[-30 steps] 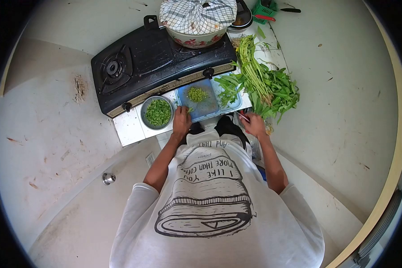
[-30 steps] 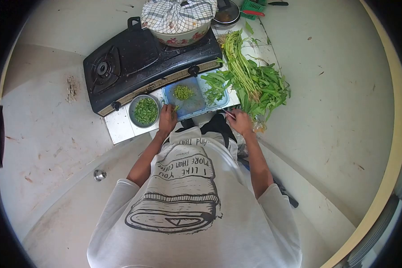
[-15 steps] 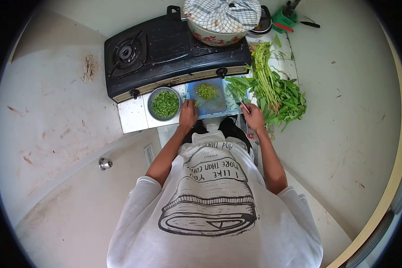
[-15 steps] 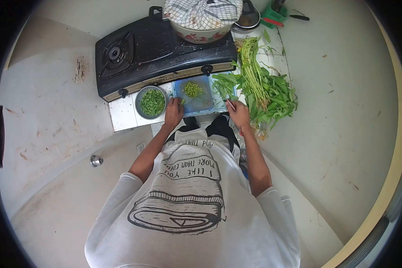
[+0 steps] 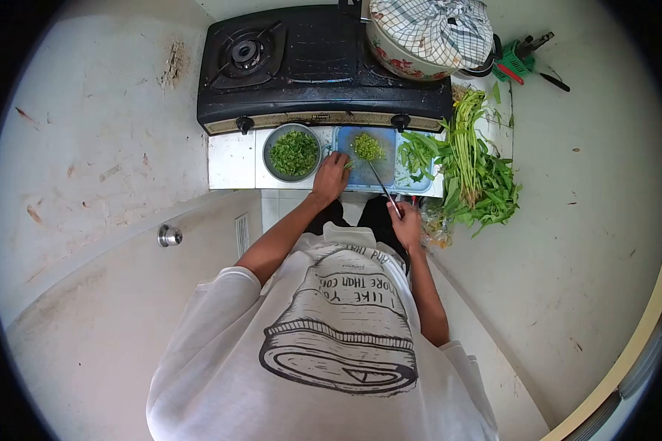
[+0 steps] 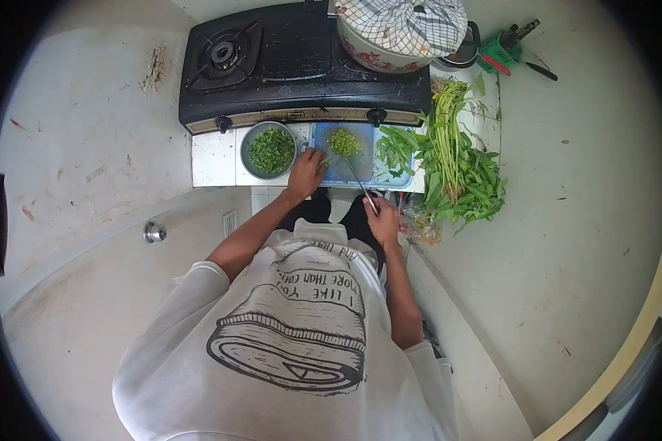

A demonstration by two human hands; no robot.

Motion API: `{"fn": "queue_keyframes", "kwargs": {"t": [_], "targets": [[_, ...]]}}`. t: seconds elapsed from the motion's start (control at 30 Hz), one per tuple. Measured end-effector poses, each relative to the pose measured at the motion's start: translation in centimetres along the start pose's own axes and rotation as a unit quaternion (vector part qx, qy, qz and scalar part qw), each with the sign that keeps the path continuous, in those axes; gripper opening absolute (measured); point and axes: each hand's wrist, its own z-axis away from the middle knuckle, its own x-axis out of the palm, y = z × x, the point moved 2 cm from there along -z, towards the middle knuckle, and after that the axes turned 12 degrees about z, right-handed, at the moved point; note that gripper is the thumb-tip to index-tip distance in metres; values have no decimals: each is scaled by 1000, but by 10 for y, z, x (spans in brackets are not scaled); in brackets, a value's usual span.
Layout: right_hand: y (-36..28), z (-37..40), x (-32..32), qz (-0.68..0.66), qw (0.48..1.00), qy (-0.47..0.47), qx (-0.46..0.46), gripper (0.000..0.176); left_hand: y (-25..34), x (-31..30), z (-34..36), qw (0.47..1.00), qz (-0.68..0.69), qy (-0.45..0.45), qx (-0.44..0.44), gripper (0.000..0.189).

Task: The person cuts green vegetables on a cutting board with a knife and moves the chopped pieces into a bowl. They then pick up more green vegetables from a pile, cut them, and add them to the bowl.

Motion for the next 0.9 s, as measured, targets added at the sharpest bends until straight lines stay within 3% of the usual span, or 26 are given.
{"fn": "queue_keyframes", "kwargs": {"t": [0.3, 0.5, 0.6, 0.9], "targets": [[-18, -12, 8, 7, 998, -56, -16, 38, 4, 0, 5, 996, -65, -26, 59, 37], [-20, -24, 17, 35, 996, -51, -69, 41, 4, 1, 10, 992, -89, -26, 89, 29], [-16, -37, 21, 58, 990, -96, -85, 40, -4, 2, 10, 990, -75, -24, 115, 25], [-18, -62, 5, 69, 975, -178, -115, 39, 3, 11, 4, 992, -108, -33, 60, 30]]}}
